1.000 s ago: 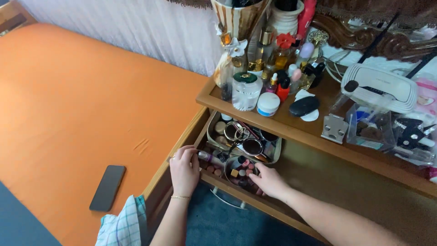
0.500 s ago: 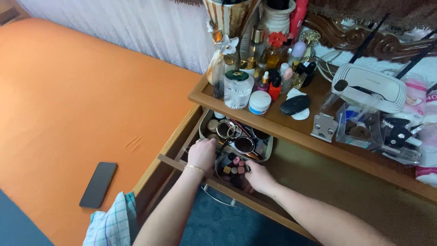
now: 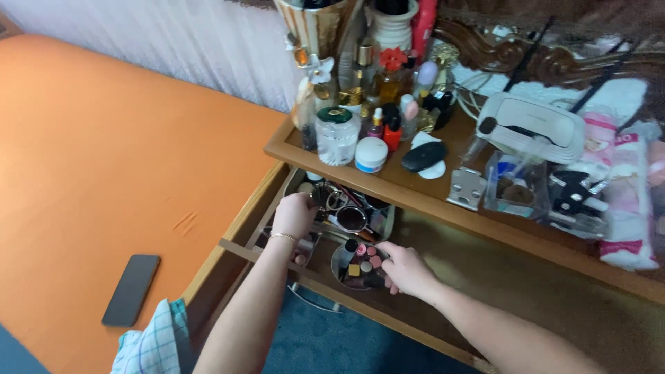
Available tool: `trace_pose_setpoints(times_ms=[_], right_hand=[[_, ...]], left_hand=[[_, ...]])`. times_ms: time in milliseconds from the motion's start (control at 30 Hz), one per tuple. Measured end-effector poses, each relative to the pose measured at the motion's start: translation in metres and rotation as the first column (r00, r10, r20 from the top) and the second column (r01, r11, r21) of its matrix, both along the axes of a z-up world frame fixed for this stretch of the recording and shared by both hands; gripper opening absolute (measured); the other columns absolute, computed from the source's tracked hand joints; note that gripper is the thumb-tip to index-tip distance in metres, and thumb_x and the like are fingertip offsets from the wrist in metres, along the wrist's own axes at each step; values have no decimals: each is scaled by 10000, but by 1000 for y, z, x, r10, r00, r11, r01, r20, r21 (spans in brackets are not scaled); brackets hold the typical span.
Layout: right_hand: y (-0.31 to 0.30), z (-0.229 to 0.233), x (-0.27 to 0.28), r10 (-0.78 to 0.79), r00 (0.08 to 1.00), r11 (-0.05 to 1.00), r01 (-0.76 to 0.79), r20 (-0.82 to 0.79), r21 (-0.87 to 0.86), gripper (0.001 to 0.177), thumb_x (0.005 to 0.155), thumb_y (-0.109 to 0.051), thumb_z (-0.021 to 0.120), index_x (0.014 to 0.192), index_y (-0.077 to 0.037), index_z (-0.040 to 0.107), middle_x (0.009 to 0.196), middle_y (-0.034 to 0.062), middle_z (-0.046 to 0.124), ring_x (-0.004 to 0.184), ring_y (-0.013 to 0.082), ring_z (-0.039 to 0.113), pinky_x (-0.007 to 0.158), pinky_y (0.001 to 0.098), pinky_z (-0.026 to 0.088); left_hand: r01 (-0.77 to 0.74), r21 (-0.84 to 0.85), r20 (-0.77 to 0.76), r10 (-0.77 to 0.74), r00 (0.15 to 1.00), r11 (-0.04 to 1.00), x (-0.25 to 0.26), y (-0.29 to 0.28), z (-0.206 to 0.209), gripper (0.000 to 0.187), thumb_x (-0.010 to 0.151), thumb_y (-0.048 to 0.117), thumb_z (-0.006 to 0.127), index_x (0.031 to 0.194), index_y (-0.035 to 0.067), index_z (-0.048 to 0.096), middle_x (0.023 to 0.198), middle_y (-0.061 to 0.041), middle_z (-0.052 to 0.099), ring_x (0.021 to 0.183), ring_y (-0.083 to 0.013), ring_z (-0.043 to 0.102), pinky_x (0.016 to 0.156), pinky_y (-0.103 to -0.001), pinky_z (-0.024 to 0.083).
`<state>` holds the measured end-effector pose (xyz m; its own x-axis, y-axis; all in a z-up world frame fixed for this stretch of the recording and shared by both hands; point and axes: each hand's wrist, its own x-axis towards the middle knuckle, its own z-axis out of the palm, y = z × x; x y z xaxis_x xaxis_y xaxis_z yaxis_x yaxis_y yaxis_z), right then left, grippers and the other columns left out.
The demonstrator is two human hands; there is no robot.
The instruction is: The person opens a cluttered drawer and removes various cosmetics, accessories, and containers, placing them on the vanity surface or into a nearby bin. They sort items into clear organizers and wipe the empty drawer with a cloth.
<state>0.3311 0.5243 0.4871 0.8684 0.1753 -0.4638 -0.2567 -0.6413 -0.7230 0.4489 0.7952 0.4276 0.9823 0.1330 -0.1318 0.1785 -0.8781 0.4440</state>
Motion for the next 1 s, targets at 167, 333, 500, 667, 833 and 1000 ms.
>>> trace_pose_setpoints(times_ms=[167, 333, 500, 667, 833, 1000], right_hand=[[-45, 30, -23, -13, 1000, 1000, 13, 20, -3, 489, 897, -48, 481, 1365, -65, 620, 585, 177, 709, 401, 203, 682, 332, 260, 571], [-109, 79, -55, -28, 998, 989, 20, -50, -146, 547, 912, -81, 395, 1348, -256, 676, 665, 81, 754, 478, 148, 679, 502, 248, 543], [-195, 103, -98, -132, 989, 957, 111, -60, -266, 470, 954, -142, 465, 1342, -307, 674, 741, -12, 823, 512, 105, 723, 501, 226, 543], [-288, 123, -141, -318, 948, 876, 305, 29, -373, 530, 882, -130, 509, 1325, -344, 706, 689, -8, 819, 534, 123, 739, 583, 258, 572], [-381, 146, -172, -526, 848, 774, 508, 62, -378, 548, 921, -147, 527, 1445, -274, 622, 1223, 30, 812, 902, 209, 805, 836, 340, 596], [-465, 159, -179, -737, 656, 619, 751, 160, -230, 503, 1015, -40, 462, 1507, -110, 538, 871, 270, 777, 519, 316, 634, 481, 387, 467]], left_hand=[[7, -37, 36, -6, 999, 999, -22, -16, 40, 218, 846, 301, 728, 1023, 182, 774, 967, -92, 757, 1026, -343, 735, 894, -484, 607], [25, -264, 182, 24, 983, 964, -64, -61, 61, 253, 862, 281, 662, 1027, 106, 736, 1001, -81, 791, 995, -305, 719, 881, -408, 535], [320, -516, 281, -196, 940, 795, -129, -147, 103, 65, 886, 143, 712, 950, 148, 720, 757, -2, 757, 692, -139, 695, 686, -283, 542], [451, -623, 289, -348, 892, 639, -181, -225, 111, 86, 888, 153, 728, 967, 131, 750, 868, 9, 783, 706, -103, 704, 673, -247, 573], [506, -675, 263, -466, 845, 537, -210, -282, 113, 81, 903, 116, 700, 980, 121, 722, 853, -37, 717, 546, -147, 722, 533, -259, 632], [547, -619, 222, -542, 811, 564, -230, -322, 114, 98, 888, 148, 721, 978, 155, 759, 890, 32, 757, 651, -109, 653, 656, -250, 566]])
